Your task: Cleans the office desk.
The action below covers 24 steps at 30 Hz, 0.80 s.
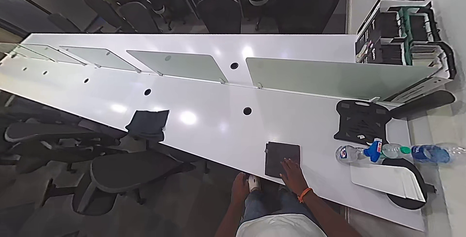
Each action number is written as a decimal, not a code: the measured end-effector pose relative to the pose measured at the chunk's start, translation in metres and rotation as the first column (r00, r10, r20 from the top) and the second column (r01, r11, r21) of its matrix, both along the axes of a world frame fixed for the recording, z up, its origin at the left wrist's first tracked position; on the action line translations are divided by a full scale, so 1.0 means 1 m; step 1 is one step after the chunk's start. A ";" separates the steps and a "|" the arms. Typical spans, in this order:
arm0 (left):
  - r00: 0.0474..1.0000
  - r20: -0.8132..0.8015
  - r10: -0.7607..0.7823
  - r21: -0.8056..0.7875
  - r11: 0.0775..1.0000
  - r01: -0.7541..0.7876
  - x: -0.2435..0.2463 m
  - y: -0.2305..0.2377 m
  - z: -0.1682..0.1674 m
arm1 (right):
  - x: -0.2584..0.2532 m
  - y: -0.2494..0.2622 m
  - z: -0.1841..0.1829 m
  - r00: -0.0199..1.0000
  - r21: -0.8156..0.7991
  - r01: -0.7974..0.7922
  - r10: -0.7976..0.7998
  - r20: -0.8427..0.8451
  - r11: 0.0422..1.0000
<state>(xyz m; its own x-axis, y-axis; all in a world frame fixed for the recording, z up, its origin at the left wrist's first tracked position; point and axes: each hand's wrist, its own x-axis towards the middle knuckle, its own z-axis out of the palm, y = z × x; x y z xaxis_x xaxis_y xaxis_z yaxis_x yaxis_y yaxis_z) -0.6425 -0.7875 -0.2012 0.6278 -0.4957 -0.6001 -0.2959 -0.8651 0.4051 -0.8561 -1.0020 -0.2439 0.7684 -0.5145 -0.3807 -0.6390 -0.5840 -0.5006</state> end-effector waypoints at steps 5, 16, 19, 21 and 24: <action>0.939 0.204 -0.278 -0.017 0.958 0.288 0.024 -0.014 -0.043 | 0.027 0.003 -0.027 0.992 -0.053 -0.059 0.052 -0.118 0.997; 0.683 0.522 -0.510 -0.098 0.760 0.642 0.118 -0.092 -0.145 | 0.119 0.014 -0.098 0.930 -0.384 0.267 -0.341 -0.140 0.884; 0.675 0.522 -0.521 -0.108 0.745 0.658 0.131 -0.099 -0.157 | 0.147 0.012 -0.100 0.916 -0.415 0.295 -0.378 -0.132 0.861; 0.677 0.531 -0.509 -0.135 0.738 0.661 0.133 -0.099 -0.162 | 0.163 0.003 -0.101 0.916 -0.423 0.297 -0.381 -0.127 0.856; 0.668 0.530 -0.523 -0.138 0.724 0.676 0.134 -0.096 -0.163 | 0.190 -0.020 -0.105 0.922 -0.432 0.300 -0.374 -0.096 0.850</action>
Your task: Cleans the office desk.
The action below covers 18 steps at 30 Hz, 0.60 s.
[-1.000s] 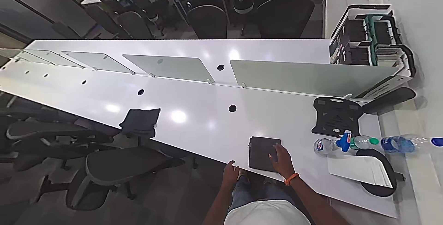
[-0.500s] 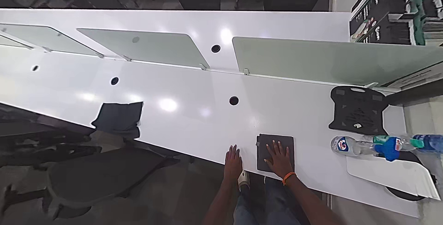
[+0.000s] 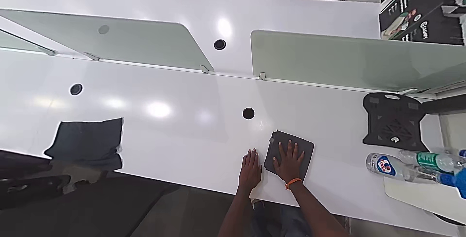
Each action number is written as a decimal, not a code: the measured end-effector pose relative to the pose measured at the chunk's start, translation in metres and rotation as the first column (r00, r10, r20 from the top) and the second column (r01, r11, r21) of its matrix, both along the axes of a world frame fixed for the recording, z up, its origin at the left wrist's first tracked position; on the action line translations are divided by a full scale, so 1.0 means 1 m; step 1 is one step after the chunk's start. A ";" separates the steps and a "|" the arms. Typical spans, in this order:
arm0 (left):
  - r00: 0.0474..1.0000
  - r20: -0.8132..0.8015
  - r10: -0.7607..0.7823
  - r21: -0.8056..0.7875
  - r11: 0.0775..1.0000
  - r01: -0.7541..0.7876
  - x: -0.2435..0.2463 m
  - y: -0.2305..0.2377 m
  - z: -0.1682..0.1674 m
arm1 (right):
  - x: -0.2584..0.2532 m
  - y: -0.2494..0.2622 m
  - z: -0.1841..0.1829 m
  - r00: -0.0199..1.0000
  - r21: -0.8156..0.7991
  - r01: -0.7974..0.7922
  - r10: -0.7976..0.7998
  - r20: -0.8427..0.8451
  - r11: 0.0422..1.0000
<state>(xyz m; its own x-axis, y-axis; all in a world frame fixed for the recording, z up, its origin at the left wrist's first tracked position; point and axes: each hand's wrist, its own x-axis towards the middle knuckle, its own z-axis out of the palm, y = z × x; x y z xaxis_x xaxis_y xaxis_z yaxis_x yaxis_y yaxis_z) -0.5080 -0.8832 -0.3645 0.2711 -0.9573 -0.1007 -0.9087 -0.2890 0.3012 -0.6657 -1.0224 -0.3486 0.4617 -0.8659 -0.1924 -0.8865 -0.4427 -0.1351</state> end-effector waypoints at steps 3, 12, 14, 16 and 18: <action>1.000 0.014 0.001 -0.008 1.000 -0.001 0.000 -0.002 -0.001 | 0.030 -0.039 -0.003 1.000 -0.022 -0.010 0.011 0.030 1.000; 1.000 0.004 0.012 -0.018 1.000 -0.012 0.000 0.001 -0.003 | 0.107 -0.153 -0.008 0.997 -0.040 -0.062 0.064 0.044 0.997; 1.000 0.008 0.015 -0.039 0.999 -0.014 0.000 0.002 -0.004 | 0.121 -0.173 -0.008 0.995 -0.048 -0.060 0.064 0.074 0.997; 1.000 0.014 0.012 -0.050 0.999 -0.011 0.000 0.000 -0.004 | 0.134 -0.193 -0.009 0.993 -0.060 -0.061 0.067 0.099 0.996; 1.000 0.008 0.008 -0.061 0.998 -0.008 -0.001 0.001 -0.003 | 0.143 -0.207 -0.010 0.990 -0.066 -0.073 0.080 0.115 0.995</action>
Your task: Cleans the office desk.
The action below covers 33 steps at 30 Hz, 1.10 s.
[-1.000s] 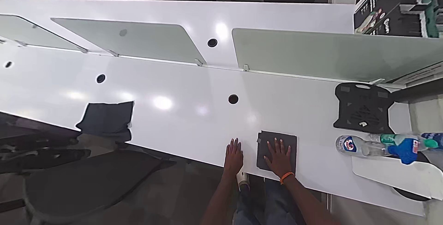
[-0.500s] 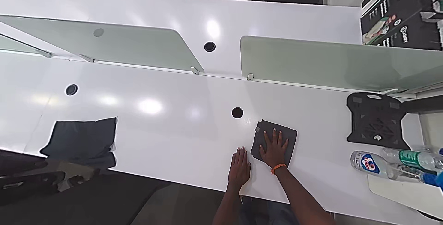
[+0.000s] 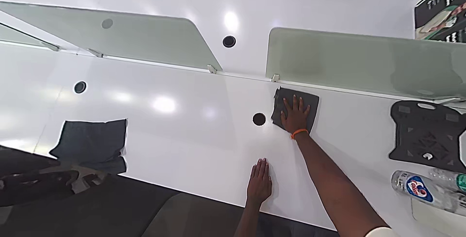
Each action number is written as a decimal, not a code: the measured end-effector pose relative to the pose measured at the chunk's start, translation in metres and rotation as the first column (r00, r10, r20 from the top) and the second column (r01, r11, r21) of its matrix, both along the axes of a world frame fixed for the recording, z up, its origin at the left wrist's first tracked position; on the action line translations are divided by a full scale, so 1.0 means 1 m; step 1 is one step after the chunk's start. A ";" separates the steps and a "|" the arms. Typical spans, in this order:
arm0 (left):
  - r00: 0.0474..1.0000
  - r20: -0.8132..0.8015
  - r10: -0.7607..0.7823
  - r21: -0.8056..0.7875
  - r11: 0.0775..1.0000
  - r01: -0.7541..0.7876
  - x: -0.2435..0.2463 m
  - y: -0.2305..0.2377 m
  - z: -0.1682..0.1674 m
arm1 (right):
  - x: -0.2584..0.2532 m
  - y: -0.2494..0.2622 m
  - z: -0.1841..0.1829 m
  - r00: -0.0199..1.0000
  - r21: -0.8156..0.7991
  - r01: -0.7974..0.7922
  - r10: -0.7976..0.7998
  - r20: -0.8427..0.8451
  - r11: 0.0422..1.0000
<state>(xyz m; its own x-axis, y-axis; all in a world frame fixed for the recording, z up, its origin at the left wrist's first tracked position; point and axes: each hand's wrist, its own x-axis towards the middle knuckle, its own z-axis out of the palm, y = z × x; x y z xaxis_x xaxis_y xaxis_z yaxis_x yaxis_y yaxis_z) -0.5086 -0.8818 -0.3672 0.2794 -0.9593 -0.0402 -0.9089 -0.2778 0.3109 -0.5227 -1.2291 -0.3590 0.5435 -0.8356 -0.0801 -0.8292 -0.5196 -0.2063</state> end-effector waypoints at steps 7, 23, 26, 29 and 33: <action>0.998 -0.051 0.028 -0.105 0.994 -0.033 0.000 0.000 0.000 | -0.001 0.017 -0.003 1.000 -0.004 0.006 -0.006 0.030 1.000; 0.954 -0.297 0.033 -0.267 0.957 -0.116 0.013 0.018 0.020 | -0.129 0.293 0.018 0.966 0.192 -0.248 0.227 0.124 0.950; 0.967 -0.255 -0.003 -0.245 0.968 -0.061 0.008 0.021 0.027 | -0.168 0.315 0.019 0.953 0.246 -0.297 0.271 0.135 0.923; 0.974 -0.217 -0.065 -0.223 0.975 0.016 -0.004 0.012 0.030 | -0.220 0.321 0.022 0.968 0.274 -0.250 0.233 0.094 0.929; 0.969 -0.207 -0.138 -0.204 0.974 0.095 -0.023 -0.010 0.021 | -0.291 0.320 0.020 0.995 0.199 -0.094 0.094 0.011 0.975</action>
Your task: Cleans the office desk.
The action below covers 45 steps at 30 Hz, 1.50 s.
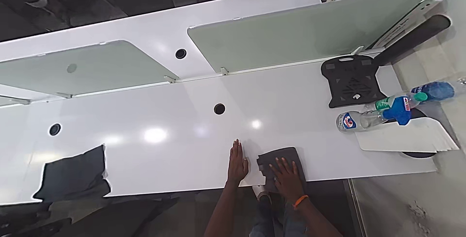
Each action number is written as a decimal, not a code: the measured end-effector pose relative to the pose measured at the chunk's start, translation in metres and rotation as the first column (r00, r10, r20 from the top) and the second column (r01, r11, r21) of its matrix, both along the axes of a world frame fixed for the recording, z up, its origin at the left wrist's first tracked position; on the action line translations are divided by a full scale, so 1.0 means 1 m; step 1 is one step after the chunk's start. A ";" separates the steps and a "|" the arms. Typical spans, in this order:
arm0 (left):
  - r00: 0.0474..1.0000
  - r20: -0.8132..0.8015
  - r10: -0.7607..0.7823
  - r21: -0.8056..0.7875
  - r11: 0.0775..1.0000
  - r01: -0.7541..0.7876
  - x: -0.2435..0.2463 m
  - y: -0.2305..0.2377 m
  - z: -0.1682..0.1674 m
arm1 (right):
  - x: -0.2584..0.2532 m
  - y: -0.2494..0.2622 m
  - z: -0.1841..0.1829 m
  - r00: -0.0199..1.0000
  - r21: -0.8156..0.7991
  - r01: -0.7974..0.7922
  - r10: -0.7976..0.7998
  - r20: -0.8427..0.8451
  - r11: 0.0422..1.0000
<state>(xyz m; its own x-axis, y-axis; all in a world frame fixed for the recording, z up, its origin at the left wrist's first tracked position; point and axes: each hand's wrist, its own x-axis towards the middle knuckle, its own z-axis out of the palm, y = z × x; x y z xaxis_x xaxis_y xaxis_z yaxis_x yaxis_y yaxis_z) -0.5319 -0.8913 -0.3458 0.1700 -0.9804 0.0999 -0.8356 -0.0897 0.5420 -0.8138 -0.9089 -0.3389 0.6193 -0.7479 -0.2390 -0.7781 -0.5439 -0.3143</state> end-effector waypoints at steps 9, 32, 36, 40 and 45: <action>0.994 0.008 -0.112 -0.017 0.994 0.112 -0.036 -0.068 -0.011 | 0.010 -0.031 0.004 0.985 -0.005 0.128 -0.128 -0.118 0.992; 0.967 0.243 0.073 0.126 0.986 -0.106 -0.022 -0.121 -0.027 | 0.197 -0.436 -0.023 0.979 0.007 -0.172 0.170 0.111 0.985; 0.967 0.242 0.078 0.125 0.986 -0.110 -0.022 -0.122 -0.026 | 0.136 -0.466 -0.024 0.997 -0.069 -0.028 0.033 0.070 0.997; 0.970 0.231 0.073 0.121 0.987 -0.103 -0.022 -0.122 -0.027 | 0.073 -0.480 -0.018 0.985 -0.099 0.173 -0.171 0.027 0.980; 0.972 0.224 0.077 0.110 0.989 -0.104 -0.021 -0.125 -0.028 | 0.048 -0.442 -0.018 0.916 -0.156 0.392 -0.400 -0.022 0.907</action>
